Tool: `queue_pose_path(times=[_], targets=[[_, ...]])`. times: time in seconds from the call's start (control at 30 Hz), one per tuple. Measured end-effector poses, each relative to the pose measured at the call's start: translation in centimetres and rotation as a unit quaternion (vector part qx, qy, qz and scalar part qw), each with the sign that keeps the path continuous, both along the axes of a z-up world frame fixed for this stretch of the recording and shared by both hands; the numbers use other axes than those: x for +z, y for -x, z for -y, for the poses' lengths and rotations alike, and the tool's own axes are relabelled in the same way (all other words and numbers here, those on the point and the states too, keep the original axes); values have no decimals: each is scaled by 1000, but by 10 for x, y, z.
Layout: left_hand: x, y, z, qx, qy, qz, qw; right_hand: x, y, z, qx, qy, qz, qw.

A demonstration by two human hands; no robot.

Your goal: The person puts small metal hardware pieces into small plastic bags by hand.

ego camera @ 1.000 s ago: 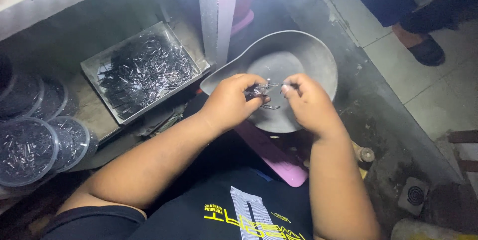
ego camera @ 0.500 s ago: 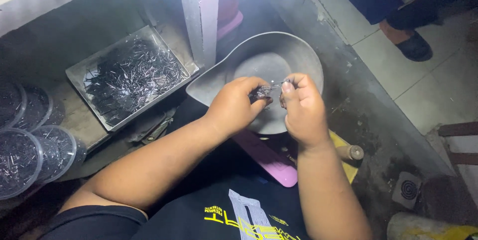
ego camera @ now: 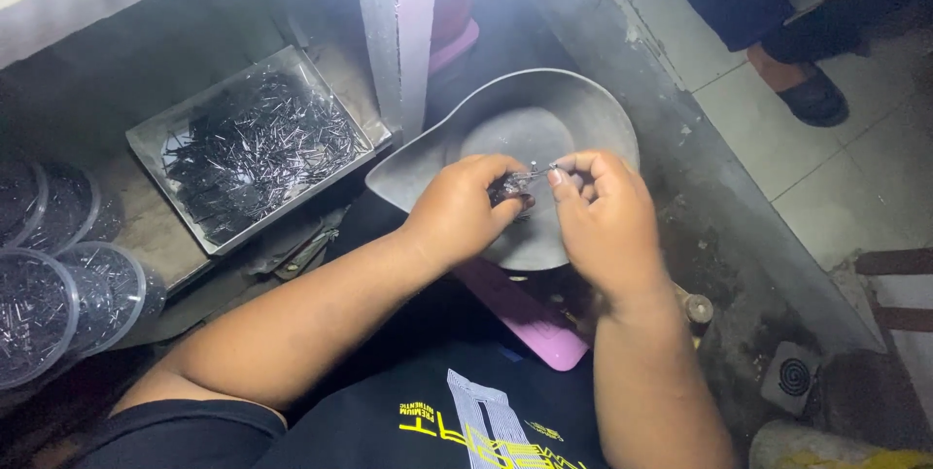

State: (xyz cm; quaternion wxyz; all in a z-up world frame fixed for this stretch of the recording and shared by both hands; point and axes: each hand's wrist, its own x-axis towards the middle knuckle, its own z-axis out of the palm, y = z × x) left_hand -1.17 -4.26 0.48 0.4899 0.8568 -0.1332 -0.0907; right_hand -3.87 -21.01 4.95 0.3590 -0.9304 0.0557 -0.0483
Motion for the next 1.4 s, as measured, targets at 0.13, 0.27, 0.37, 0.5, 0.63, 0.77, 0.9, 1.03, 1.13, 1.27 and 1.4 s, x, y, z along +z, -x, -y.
queue_pose_path(times=[0.13, 0.27, 0.37, 0.5, 0.63, 0.77, 0.9, 1.03, 1.13, 1.27, 1.4], targets=[[0, 0, -1, -8, 5, 7, 1000, 4, -2, 1, 12, 27, 0, 1000], [4, 0, -3, -12, 24, -12, 1000, 9, 0, 5, 62, 109, 47, 991], [5, 2, -4, -12, 36, -17, 999, 12, 2, 8, 88, 220, 70, 969], [4, 3, -4, -22, 56, -34, 998, 22, 5, 6, 113, 318, 48, 940], [1, 3, -3, -25, 55, -46, 997, 18, 6, 11, 167, 350, 114, 915], [1, 4, -3, -29, 66, -50, 996, 19, 8, 14, 197, 395, 155, 884], [-2, 5, -4, -31, 77, -57, 995, 21, 7, 19, 169, 387, 157, 893], [3, 7, -6, -39, 83, -58, 994, 18, 9, 14, 124, 184, 213, 952], [6, 8, -5, -43, 94, -59, 993, -1, 12, 3, 56, -148, 176, 972], [6, 11, -2, -48, 96, -42, 993, -30, 12, -14, -25, -284, 155, 946], [5, 13, -4, -46, 99, -30, 994, -38, 14, -23, -62, -305, 185, 932]])
